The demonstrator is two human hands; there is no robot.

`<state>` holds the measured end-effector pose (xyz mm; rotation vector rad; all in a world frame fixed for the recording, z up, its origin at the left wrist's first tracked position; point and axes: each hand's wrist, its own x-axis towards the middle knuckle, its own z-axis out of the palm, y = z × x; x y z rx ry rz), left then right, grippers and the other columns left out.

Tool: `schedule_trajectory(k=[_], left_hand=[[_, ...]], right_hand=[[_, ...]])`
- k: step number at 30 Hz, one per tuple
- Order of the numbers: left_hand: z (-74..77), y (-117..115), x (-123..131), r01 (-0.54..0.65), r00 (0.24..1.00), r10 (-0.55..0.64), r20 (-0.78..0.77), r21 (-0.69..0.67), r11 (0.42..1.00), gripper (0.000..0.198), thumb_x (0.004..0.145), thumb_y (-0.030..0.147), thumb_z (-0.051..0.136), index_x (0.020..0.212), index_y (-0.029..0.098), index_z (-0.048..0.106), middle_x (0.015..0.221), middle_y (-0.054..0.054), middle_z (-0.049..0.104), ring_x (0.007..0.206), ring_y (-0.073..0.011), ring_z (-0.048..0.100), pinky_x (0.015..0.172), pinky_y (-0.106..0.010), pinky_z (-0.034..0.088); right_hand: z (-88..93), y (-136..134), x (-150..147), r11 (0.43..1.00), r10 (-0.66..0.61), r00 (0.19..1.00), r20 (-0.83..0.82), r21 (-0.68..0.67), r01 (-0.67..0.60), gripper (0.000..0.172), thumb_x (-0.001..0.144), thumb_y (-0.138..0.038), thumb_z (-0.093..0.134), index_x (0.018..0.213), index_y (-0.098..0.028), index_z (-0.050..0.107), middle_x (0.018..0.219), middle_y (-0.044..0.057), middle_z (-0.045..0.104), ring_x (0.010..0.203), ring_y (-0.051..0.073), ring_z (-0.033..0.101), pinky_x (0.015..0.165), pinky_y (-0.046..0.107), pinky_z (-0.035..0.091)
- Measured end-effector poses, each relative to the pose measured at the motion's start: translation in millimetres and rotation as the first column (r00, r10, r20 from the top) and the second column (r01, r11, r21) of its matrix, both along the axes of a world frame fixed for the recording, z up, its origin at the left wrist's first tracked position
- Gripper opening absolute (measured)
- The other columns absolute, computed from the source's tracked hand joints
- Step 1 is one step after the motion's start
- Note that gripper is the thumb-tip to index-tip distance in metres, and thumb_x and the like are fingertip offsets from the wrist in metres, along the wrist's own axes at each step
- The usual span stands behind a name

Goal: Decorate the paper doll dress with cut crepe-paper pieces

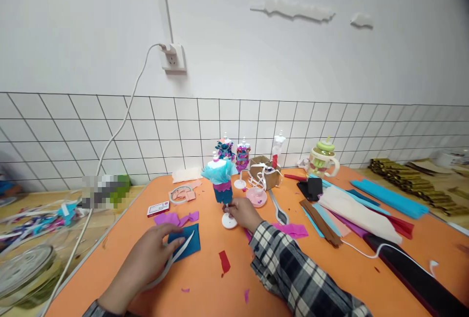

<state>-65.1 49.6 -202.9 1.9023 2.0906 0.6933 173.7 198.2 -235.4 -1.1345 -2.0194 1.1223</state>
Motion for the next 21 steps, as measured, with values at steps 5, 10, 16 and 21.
schedule_trajectory(k=[5,10,16,21], left_hand=[[-8.9,-6.6,-5.8,0.119,0.98,-0.137,-0.147,-0.128,0.985,0.025,0.071,0.045,0.067,0.088,0.026,0.071,0.098,-0.004,0.071,0.091,-0.0259,0.064,0.078,-0.034,0.045],[-10.2,-12.6,-6.1,0.016,0.954,-0.07,-0.291,-0.184,0.983,0.041,0.061,0.045,0.073,0.097,0.026,0.065,0.102,-0.007,0.067,0.096,-0.0302,0.06,0.078,-0.038,0.041],[-13.2,-20.3,-15.9,-0.174,0.913,0.05,-0.405,-0.276,0.945,0.029,0.061,0.04,0.067,0.084,0.023,0.064,0.091,-0.01,0.07,0.089,-0.0341,0.062,0.069,-0.041,0.038],[-13.8,-19.3,-10.5,-0.138,0.93,0.01,-0.368,-0.324,0.936,0.005,0.067,0.026,0.055,0.069,0.025,0.06,0.077,-0.006,0.072,0.071,-0.0287,0.064,0.057,-0.035,0.033]], right_hand=[[-11.0,19.8,-8.1,0.999,-0.026,0.999,0.025,0.024,0.026,0.019,0.081,-0.019,0.056,0.089,-0.014,0.073,0.074,0.005,0.071,0.066,0.015,0.065,0.062,0.022,0.045],[-23.3,31.3,-11.1,0.998,-0.036,0.998,0.055,0.048,0.034,0.022,0.083,-0.021,0.053,0.094,-0.013,0.071,0.076,0.005,0.071,0.069,0.016,0.066,0.06,0.022,0.045],[-20.9,34.1,-3.2,0.993,-0.055,0.989,0.134,0.113,0.04,0.021,0.083,-0.025,0.057,0.091,-0.015,0.073,0.079,0.006,0.073,0.073,0.016,0.067,0.062,0.022,0.043],[-11.1,31.7,3.1,0.979,-0.126,0.969,0.213,0.182,0.088,0.02,0.082,-0.03,0.061,0.088,-0.018,0.075,0.088,0.008,0.074,0.08,0.019,0.068,0.063,0.024,0.04]])
